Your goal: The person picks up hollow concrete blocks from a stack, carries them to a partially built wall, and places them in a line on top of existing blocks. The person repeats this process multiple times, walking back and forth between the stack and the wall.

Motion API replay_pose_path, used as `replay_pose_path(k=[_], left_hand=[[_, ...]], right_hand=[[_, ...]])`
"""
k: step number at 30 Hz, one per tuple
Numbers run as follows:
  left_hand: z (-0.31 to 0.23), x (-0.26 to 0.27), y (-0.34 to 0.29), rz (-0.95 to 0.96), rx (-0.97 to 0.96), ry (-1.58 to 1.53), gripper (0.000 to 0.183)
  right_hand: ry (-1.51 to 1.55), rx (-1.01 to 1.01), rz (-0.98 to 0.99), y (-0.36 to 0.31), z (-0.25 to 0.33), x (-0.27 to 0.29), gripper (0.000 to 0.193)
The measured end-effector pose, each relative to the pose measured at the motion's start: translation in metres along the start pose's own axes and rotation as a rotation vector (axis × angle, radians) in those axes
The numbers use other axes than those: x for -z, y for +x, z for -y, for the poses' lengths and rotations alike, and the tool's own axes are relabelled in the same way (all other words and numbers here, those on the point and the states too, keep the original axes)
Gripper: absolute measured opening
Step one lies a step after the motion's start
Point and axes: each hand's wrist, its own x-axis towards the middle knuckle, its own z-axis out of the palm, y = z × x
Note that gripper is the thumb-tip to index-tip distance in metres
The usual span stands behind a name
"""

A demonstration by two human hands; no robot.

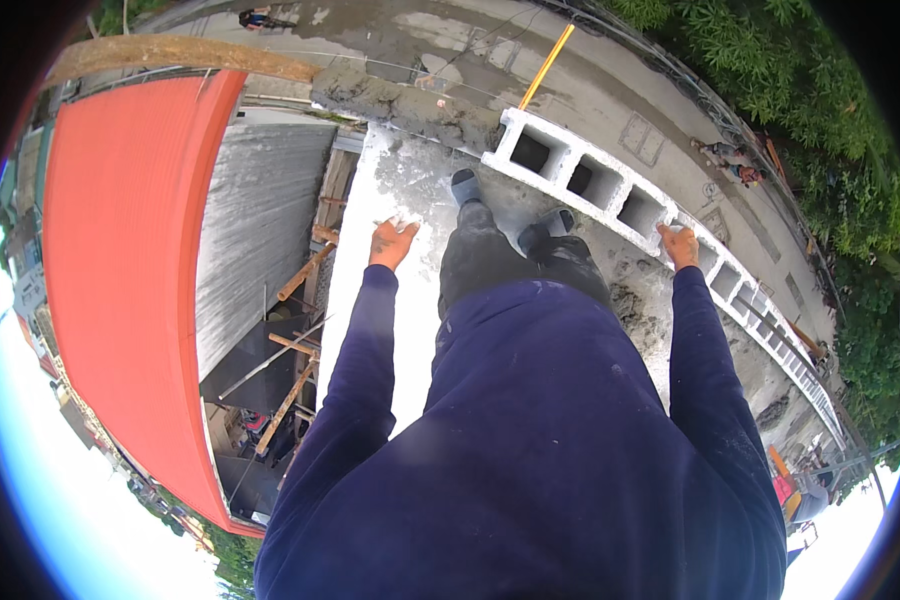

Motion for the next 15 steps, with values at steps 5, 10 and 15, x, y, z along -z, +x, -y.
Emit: replay_pose_path(k=[5, 10, 15], left_hand=[[0.094, -0.023, 0.002, 0.126, 0.302, -0.085, 0.055], [0.093, -0.006, 0.043, 0.249, 0.247, 0.171, 0.057], [0.044, 0.037, 0.112, 0.215, 0.164, 0.124, 0.053]], right_hand=[[-0.020, -0.070, -0.074, 0.003, -0.004, 0.017, 0.063], [0.059, -0.164, -0.184, -0.011, -0.006, 0.026, 0.062], [0.180, -0.255, -0.227, -0.046, -0.005, 0.023, 0.063]])
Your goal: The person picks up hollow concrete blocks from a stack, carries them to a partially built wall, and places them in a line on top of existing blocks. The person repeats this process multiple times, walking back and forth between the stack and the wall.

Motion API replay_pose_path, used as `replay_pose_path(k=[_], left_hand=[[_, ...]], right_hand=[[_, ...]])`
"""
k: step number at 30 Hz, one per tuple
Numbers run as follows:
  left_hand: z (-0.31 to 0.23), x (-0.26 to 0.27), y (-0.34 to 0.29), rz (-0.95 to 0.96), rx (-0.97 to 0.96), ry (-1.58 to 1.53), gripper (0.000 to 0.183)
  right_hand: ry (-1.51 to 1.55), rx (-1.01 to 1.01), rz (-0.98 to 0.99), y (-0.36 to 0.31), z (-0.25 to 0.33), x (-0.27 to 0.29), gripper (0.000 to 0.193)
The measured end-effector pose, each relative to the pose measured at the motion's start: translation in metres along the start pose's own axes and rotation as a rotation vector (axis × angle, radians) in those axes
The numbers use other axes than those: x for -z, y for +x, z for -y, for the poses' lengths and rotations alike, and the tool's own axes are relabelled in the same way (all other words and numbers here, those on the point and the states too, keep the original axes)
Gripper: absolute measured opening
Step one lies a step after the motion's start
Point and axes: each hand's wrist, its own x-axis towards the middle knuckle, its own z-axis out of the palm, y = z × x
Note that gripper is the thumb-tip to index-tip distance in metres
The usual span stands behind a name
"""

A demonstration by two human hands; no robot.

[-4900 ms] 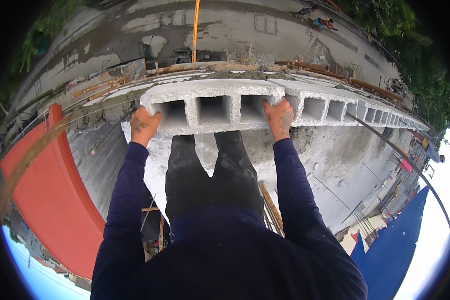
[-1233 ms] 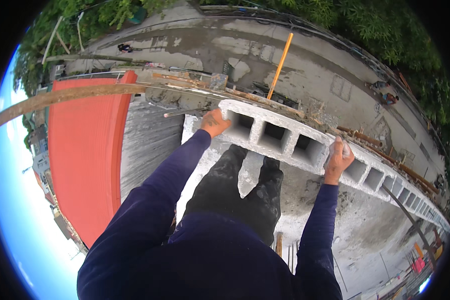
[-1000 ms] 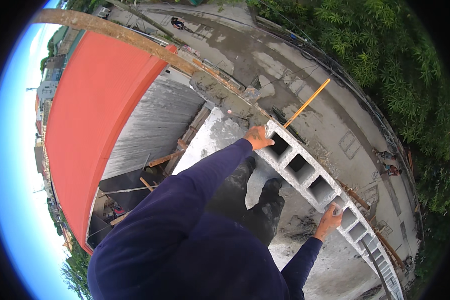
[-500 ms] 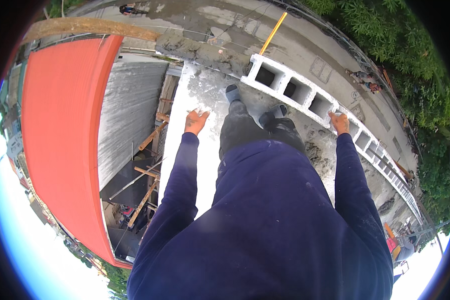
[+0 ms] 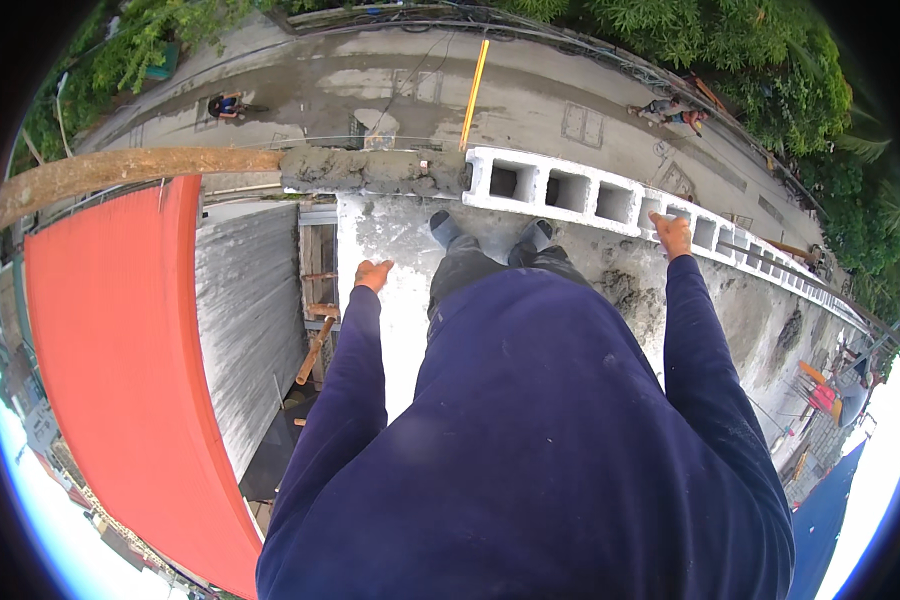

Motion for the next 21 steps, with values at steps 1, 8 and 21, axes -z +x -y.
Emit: replay_pose_path(k=[1, 8, 21], left_hand=[[-0.008, 0.013, 0.013, -0.013, -0.002, -0.059, 0.054], [-0.049, 0.054, 0.053, -0.050, -0.064, 0.081, 0.061], [-0.033, 0.024, 0.025, 0.062, -0.008, 0.249, 0.050]], right_hand=[[-0.016, 0.011, -0.026, -0.008, -0.003, 0.000, 0.063], [0.092, -0.181, 0.147, -0.035, -0.042, -0.033, 0.063], [0.091, -0.173, 0.065, -0.077, 0.030, -0.001, 0.052]])
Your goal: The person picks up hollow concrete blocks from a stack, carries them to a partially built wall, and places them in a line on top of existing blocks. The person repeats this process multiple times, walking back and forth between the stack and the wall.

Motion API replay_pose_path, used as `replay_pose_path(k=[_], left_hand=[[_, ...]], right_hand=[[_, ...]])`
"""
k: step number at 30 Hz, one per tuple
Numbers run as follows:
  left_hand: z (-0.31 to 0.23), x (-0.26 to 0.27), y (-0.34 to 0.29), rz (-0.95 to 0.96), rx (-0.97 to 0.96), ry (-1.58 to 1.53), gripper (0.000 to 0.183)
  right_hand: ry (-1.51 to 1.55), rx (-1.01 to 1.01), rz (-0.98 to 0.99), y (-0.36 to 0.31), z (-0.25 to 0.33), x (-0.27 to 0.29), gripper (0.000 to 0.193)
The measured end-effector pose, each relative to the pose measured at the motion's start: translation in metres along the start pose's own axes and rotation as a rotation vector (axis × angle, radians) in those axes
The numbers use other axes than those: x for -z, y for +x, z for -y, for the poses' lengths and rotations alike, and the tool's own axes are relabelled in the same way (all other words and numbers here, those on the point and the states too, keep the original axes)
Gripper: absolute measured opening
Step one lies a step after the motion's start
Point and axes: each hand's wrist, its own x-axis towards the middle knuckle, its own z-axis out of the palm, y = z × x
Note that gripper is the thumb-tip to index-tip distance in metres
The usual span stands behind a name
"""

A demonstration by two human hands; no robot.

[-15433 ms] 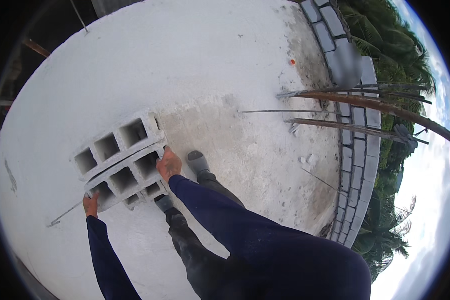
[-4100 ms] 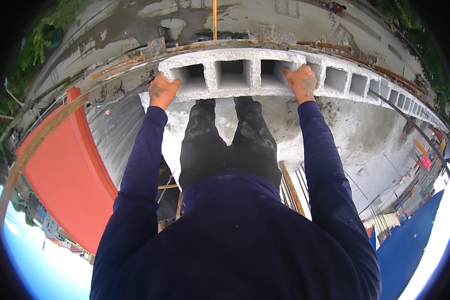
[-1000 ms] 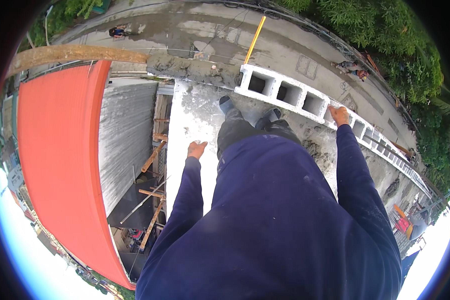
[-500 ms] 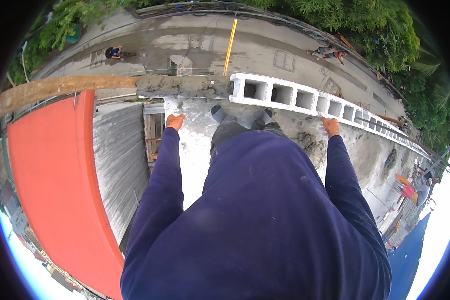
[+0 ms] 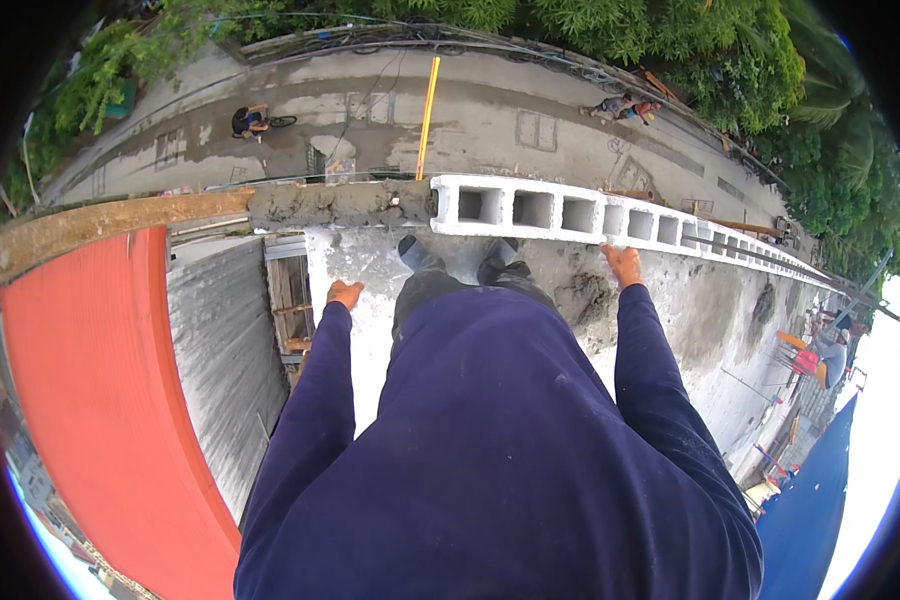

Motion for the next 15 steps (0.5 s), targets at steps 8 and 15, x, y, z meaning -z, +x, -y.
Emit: replay_pose_path(k=[8, 15], left_hand=[[0.032, -0.009, 0.008, -0.029, 0.063, -0.041, 0.052], [-0.061, 0.078, -0.017, -0.389, -0.506, -0.445, 0.047]], right_hand=[[0.357, -0.143, 0.254, -0.007, -0.022, -0.004, 0.034], [0.108, -0.065, 0.285, -0.015, -0.066, 0.019, 0.033]])
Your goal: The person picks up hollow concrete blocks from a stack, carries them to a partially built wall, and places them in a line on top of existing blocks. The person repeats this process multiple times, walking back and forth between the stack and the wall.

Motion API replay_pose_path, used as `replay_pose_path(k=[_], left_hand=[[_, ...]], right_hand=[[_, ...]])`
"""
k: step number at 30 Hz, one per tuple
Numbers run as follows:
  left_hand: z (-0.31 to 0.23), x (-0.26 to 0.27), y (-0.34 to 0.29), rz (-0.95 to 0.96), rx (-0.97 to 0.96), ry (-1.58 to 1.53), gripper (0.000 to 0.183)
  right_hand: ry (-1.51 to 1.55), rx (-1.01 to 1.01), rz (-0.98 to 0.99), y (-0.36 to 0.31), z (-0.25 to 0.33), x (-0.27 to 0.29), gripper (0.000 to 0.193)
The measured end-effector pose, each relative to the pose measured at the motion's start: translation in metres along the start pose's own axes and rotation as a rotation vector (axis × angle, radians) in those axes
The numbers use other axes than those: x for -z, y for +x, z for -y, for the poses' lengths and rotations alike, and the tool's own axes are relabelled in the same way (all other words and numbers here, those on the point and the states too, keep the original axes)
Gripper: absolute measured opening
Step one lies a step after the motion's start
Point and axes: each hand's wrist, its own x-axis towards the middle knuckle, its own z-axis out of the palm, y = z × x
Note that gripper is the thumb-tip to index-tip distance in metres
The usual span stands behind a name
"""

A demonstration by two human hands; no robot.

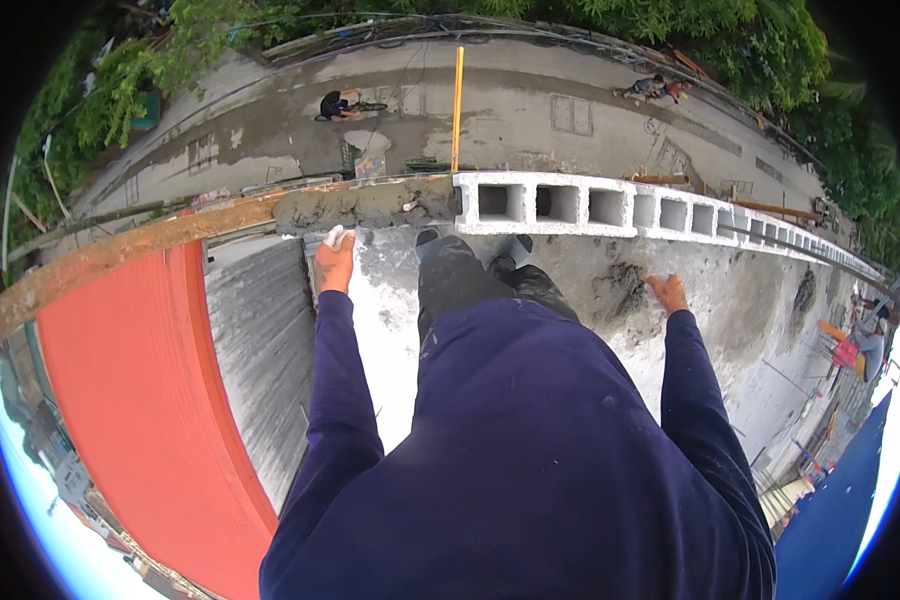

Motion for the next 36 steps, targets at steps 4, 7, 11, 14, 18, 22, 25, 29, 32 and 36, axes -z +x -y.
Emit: replay_pose_path(k=[4, 7, 11, 14, 18, 22, 25, 29, 32, 36], left_hand=[[-0.132, -0.018, 0.058, 0.180, -0.301, -0.010, 0.044], [-0.192, -0.047, 0.093, 0.411, -0.407, 0.055, 0.049], [-0.219, -0.089, 0.119, 0.728, -0.453, 0.124, 0.053], [-0.219, -0.125, 0.130, 0.894, -0.446, 0.261, 0.055], [-0.206, -0.170, 0.134, 1.018, -0.421, 0.344, 0.064], [-0.188, -0.194, 0.129, 1.082, -0.519, 0.407, 0.070], [-0.182, -0.196, 0.118, 1.088, -0.546, 0.486, 0.072], [-0.205, -0.174, 0.090, 1.106, -0.564, 0.416, 0.069], [-0.228, -0.137, 0.050, 1.115, -0.486, 0.037, 0.057], [-0.214, -0.102, -0.027, 1.265, -0.298, -0.300, 0.044]], right_hand=[[0.357, -0.063, -0.212, -0.032, -0.019, 0.006, 0.035], [0.450, -0.012, -0.430, -0.074, -0.031, -0.019, 0.035], [0.539, -0.325, -0.341, -0.128, -0.041, -0.093, 0.039], [0.515, -0.545, -0.180, -0.176, -0.054, -0.148, 0.038], [0.668, -0.676, -0.118, -0.241, -0.072, -0.190, 0.034], [0.691, -0.723, -0.207, -0.274, -0.075, -0.194, 0.032], [0.667, -0.626, -0.322, -0.265, -0.056, -0.180, 0.029], [0.407, -0.296, -0.428, -0.221, 0.003, -0.146, 0.030], [0.331, -0.005, -0.519, -0.178, 0.055, -0.117, 0.030], [0.255, 0.179, -0.446, -0.105, 0.103, -0.092, 0.033]])
